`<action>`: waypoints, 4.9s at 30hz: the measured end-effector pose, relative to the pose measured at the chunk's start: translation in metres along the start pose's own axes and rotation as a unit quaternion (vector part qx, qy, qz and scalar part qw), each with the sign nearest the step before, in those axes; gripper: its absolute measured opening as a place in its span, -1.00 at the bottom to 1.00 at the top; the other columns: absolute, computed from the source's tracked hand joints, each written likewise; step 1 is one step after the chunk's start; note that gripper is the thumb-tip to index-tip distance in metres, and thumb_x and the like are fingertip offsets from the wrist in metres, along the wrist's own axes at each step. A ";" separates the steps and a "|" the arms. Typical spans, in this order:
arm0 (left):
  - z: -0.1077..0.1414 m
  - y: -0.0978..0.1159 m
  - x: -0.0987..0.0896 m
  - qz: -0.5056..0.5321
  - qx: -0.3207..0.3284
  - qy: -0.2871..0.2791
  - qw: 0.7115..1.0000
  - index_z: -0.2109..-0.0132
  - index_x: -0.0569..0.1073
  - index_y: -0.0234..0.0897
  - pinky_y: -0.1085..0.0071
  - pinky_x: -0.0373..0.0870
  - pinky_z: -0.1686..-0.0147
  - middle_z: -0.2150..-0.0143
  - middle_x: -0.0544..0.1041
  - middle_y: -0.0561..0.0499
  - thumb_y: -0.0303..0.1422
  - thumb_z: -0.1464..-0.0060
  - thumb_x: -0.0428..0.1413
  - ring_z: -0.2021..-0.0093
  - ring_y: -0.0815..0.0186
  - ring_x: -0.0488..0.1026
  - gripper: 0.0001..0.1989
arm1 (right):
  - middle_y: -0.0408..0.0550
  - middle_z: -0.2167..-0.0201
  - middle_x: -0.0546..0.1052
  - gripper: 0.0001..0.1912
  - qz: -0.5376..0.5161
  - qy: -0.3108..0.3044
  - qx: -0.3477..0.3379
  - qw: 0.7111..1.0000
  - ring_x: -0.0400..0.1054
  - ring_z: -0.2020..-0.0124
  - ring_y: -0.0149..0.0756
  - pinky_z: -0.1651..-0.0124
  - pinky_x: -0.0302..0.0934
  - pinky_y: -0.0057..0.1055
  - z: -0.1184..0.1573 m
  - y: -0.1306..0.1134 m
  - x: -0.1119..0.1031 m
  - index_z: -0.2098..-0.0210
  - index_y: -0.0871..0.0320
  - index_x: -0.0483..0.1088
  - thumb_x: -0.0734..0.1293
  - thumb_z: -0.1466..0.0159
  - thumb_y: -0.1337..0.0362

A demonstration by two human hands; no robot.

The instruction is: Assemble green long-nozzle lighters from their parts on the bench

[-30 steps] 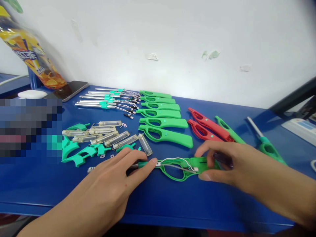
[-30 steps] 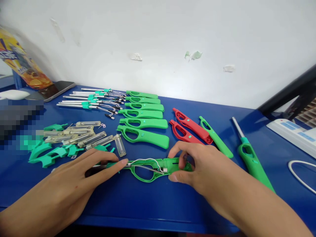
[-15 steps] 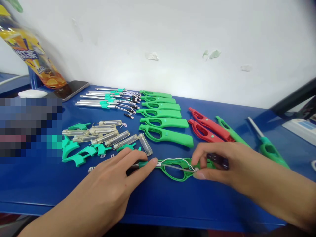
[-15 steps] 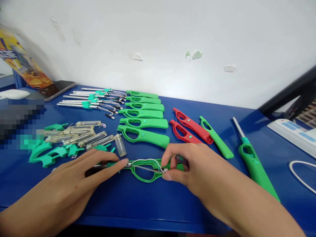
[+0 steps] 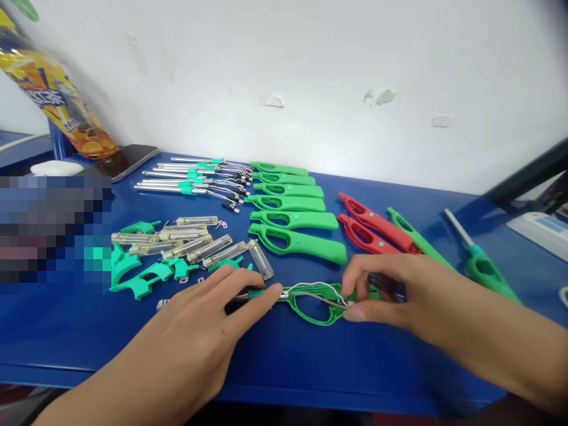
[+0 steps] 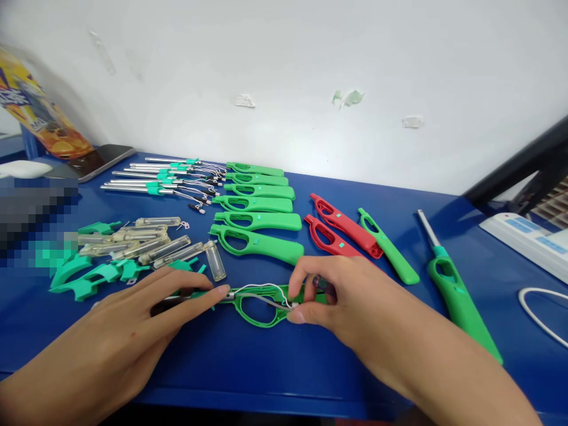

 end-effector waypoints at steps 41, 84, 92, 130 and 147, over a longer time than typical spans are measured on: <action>-0.002 0.000 0.002 0.006 -0.013 0.002 1.000 -0.38 0.47 -0.11 0.18 0.76 0.12 -0.16 0.68 -0.09 -0.71 -0.32 -0.09 -0.07 0.07 0.72 -0.35 | -0.14 0.32 0.66 -0.80 0.053 0.008 0.025 0.998 0.52 0.25 -0.14 0.33 0.22 -0.31 0.004 0.000 0.002 0.28 -0.11 0.63 0.45 -0.31 -0.04; -0.003 0.001 0.002 0.011 -0.016 -0.010 1.000 -0.40 0.44 -0.14 0.16 0.75 0.04 -0.20 0.65 -0.13 -0.66 -0.39 -0.07 -0.12 0.06 0.68 -0.42 | -0.15 0.35 0.66 -0.82 0.028 0.026 -0.005 0.999 0.53 0.32 -0.21 0.39 0.24 -0.37 0.001 0.000 0.002 0.24 -0.05 0.63 0.50 -0.39 0.02; -0.001 -0.001 0.006 0.024 -0.024 -0.004 0.999 -0.39 0.45 -0.12 0.16 0.71 0.01 -0.19 0.63 -0.10 -0.65 -0.41 -0.07 -0.11 0.07 0.65 -0.44 | -0.14 0.38 0.65 -0.81 0.029 0.032 -0.004 0.999 0.51 0.40 -0.23 0.47 0.23 -0.38 0.001 -0.001 0.002 0.24 -0.03 0.61 0.50 -0.38 0.02; 0.002 0.001 0.005 0.015 -0.019 -0.014 1.000 -0.40 0.44 -0.16 0.12 0.66 0.02 -0.22 0.60 -0.13 -0.61 -0.46 -0.04 -0.15 0.02 0.64 -0.49 | -0.20 0.43 0.58 -0.74 0.037 0.039 0.006 0.999 0.43 0.43 -0.27 0.39 0.21 -0.38 -0.003 -0.002 0.003 0.21 -0.05 0.57 0.46 -0.37 -0.08; 0.002 -0.001 0.008 0.026 -0.029 -0.025 0.999 -0.44 0.40 -0.09 0.14 0.64 -0.04 -0.26 0.58 -0.09 -0.54 -0.53 -0.05 -0.18 0.06 0.61 -0.52 | -0.19 0.40 0.58 -0.73 0.059 0.040 0.020 0.997 0.45 0.39 -0.26 0.36 0.25 -0.35 -0.004 -0.004 0.003 0.19 -0.04 0.57 0.47 -0.39 -0.08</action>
Point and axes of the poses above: each hand's wrist, its own z-axis away from the middle knuckle, its own x-axis out of the palm, y = z × x, the point moved 1 cm from there along -z, towards the middle knuckle
